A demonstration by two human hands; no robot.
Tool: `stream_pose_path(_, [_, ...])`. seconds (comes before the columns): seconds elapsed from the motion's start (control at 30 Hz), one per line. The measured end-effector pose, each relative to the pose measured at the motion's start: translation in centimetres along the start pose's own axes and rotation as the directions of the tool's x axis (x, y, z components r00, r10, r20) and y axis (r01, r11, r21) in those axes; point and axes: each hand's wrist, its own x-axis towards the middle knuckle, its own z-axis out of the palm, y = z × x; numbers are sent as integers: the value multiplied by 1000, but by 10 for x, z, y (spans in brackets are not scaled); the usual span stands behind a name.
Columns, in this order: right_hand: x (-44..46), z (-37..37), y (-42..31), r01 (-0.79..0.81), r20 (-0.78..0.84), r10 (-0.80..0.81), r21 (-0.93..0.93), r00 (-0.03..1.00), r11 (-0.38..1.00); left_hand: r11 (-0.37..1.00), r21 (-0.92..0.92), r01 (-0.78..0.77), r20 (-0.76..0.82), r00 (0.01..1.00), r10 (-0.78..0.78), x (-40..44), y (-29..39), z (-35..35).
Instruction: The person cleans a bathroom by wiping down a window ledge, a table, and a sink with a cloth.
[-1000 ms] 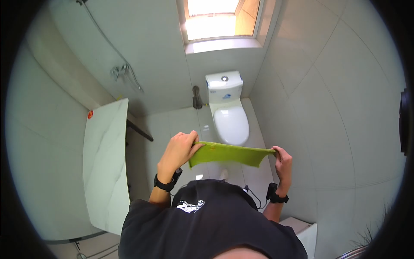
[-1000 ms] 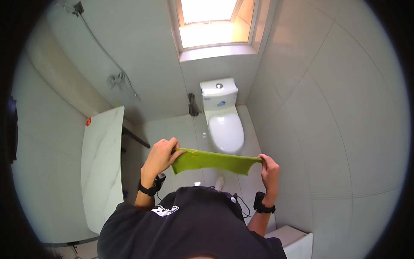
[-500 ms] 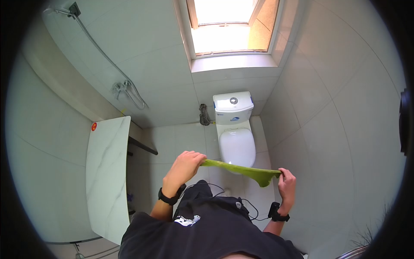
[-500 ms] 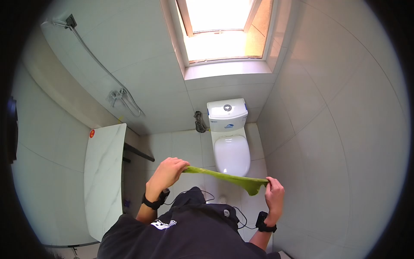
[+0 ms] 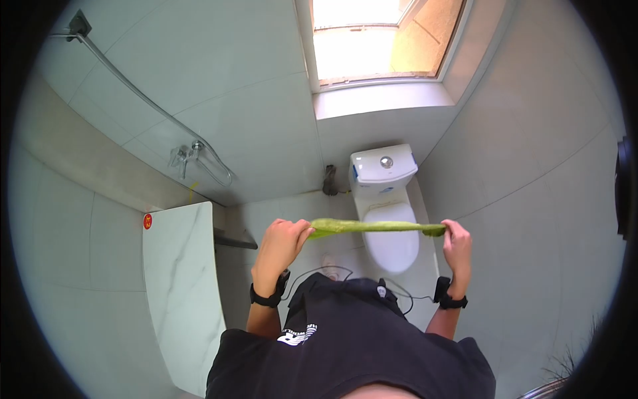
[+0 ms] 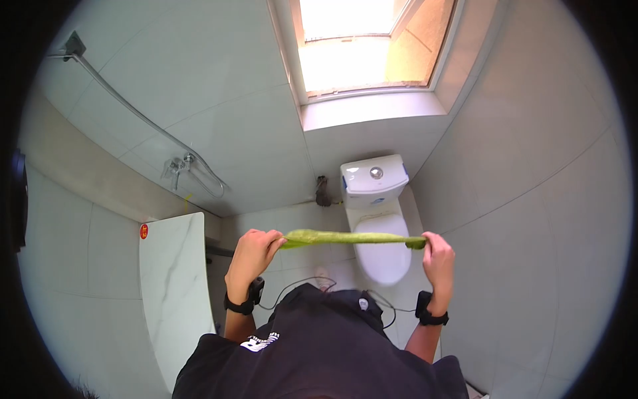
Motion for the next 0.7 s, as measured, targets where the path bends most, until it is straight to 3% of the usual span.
stream_pose_path(0.13, [10,29,-19,13,-66,-17,-50,998,999,999,33,-40,28,999,39,2,-45,3])
stream_pose_path(0.2, [13,34,-43,-138,41,142,-91,989,986,999,30,-25,24,999,24,1,-62,8])
stream_pose_path(0.27, [19,45,-47,-192,61,204,-155,977,969,1000,-24,-8,-17,1000,7,4,-68,11])
stream_pose_path(0.37, [33,56,-49,-179,-23,178,-155,984,972,1000,-7,-12,-146,989,10,15,-70,14])
stream_pose_path(0.43, [45,60,-59,-165,-119,149,-145,982,975,997,-9,72,-178,981,-73,24,-73,11])
stream_pose_path(0.47, [52,61,-67,-180,-158,172,-41,972,983,993,-9,118,-193,974,-117,28,-74,9])
stream_pose_path(0.57, [77,67,-88,-172,-280,246,266,928,949,948,-250,196,-168,956,-242,45,-68,-7])
stream_pose_path(0.7, [112,74,-109,-126,-324,296,455,899,882,815,-470,340,-15,920,-392,74,-61,-26])
